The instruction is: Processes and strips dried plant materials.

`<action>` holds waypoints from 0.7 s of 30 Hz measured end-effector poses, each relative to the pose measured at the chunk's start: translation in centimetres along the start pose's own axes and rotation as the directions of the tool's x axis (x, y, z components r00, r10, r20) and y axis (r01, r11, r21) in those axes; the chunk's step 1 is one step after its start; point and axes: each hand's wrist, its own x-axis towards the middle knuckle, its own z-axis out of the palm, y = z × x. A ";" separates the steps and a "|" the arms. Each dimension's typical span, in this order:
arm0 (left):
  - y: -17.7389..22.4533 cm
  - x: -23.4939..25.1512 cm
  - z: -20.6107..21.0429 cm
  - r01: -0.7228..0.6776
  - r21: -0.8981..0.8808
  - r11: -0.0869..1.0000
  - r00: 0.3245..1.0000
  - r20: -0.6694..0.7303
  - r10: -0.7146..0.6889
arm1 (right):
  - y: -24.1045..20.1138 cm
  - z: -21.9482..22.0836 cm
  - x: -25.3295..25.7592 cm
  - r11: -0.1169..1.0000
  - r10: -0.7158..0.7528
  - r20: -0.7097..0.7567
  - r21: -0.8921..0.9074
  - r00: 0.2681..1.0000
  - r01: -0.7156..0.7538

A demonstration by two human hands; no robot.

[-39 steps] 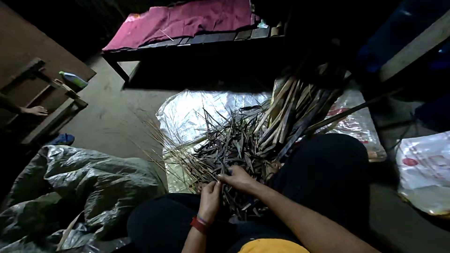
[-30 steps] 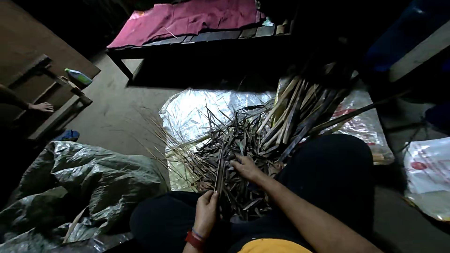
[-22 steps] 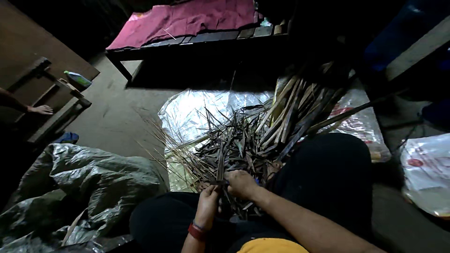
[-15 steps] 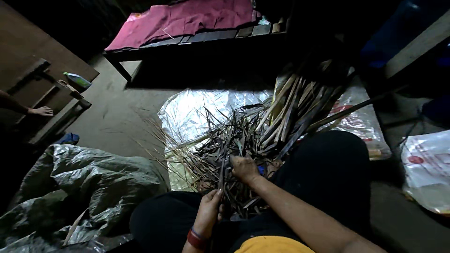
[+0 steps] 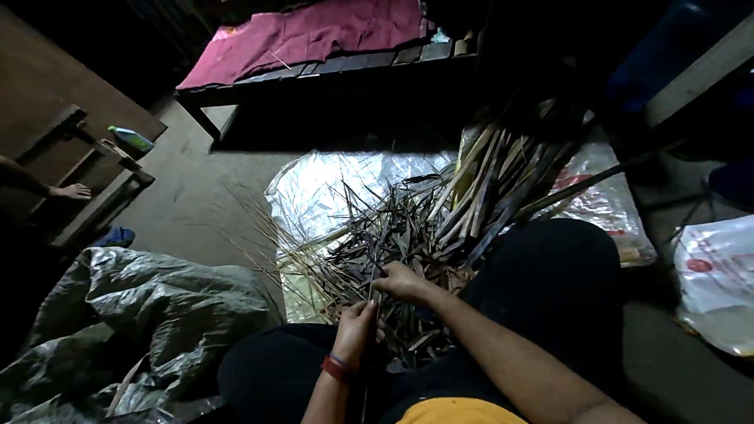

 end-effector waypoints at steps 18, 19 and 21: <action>-0.5 -1.8 -0.1 -0.041 0.003 0.999 0.999 0.002 0.041 | 0.7 0.8 0.0 0.835 0.006 -0.191 -0.539 0.982 -0.110; -0.7 -2.3 -0.1 -0.042 0.006 0.999 0.999 0.016 0.042 | 0.7 0.1 0.4 0.835 0.041 -0.212 -0.529 0.976 -0.150; -1.3 -3.0 -0.3 -0.040 0.013 0.999 0.998 0.048 0.039 | 0.9 -1.4 1.5 0.848 0.087 -0.276 -0.484 0.957 -0.217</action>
